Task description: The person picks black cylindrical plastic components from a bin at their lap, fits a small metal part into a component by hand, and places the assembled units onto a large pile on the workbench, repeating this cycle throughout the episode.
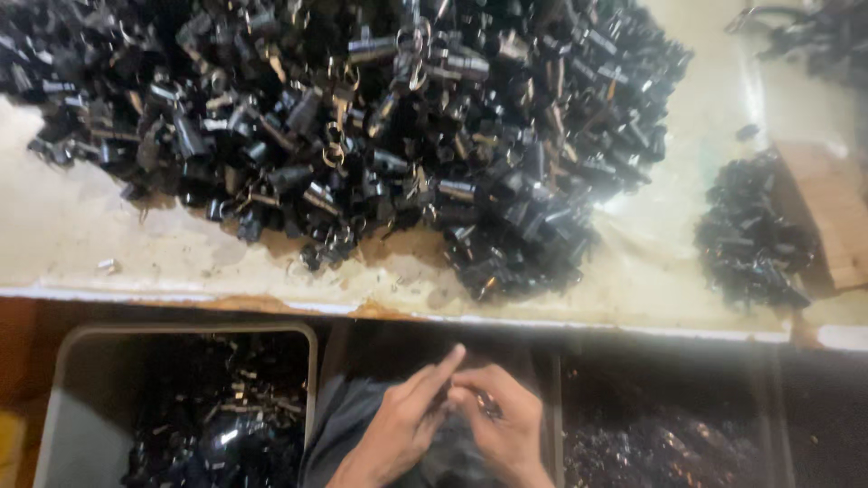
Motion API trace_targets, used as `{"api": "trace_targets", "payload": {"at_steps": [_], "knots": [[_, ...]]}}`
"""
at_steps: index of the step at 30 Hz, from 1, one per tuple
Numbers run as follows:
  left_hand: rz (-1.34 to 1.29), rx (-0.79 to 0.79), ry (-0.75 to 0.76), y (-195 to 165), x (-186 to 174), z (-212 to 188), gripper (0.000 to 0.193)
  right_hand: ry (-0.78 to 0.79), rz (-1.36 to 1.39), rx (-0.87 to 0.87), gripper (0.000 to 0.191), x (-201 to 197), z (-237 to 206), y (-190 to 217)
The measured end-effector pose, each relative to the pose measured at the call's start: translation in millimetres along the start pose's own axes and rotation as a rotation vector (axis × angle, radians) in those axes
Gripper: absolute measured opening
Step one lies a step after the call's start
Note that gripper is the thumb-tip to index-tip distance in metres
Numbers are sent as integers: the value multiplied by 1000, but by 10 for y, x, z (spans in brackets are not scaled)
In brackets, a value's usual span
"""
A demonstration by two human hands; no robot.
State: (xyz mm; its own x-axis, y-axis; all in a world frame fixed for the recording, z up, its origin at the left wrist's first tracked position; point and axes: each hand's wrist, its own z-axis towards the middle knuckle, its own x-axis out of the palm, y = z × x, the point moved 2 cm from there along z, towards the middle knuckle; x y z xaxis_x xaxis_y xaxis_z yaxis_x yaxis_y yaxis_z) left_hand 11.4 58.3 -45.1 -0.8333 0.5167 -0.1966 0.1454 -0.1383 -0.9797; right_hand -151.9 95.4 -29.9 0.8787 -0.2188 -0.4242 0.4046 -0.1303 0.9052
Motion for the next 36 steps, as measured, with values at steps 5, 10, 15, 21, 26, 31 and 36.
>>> {"api": "trace_targets", "payload": {"at_steps": [5, 10, 15, 21, 26, 31, 36], "knots": [[-4, -39, -67, 156, 10, -89, 63, 122, 130, 245, 14, 139, 13, -266], [-180, -606, -47, 446, 189, -212, 60, 146, 298, 330, 15, 277, -23, -569], [-91, -490, -396, 604, -265, -356, 30, 250, 768, 641, 43, 242, 36, -647], [837, -371, -357, 457, -902, -137, 30, 307, 1011, 812, 47, 116, 145, -545], [463, -8, -568, -120, -336, 844, 42, 312, 1024, 704, 39, 273, 73, -571], [518, -6, -654, -217, -210, 1489, 32, 248, 1064, 724, 37, 159, 4, -695], [-222, 187, -766, -91, -359, 1183, 31, 129, 1033, 728, 43, -7, -8, -729]]}}
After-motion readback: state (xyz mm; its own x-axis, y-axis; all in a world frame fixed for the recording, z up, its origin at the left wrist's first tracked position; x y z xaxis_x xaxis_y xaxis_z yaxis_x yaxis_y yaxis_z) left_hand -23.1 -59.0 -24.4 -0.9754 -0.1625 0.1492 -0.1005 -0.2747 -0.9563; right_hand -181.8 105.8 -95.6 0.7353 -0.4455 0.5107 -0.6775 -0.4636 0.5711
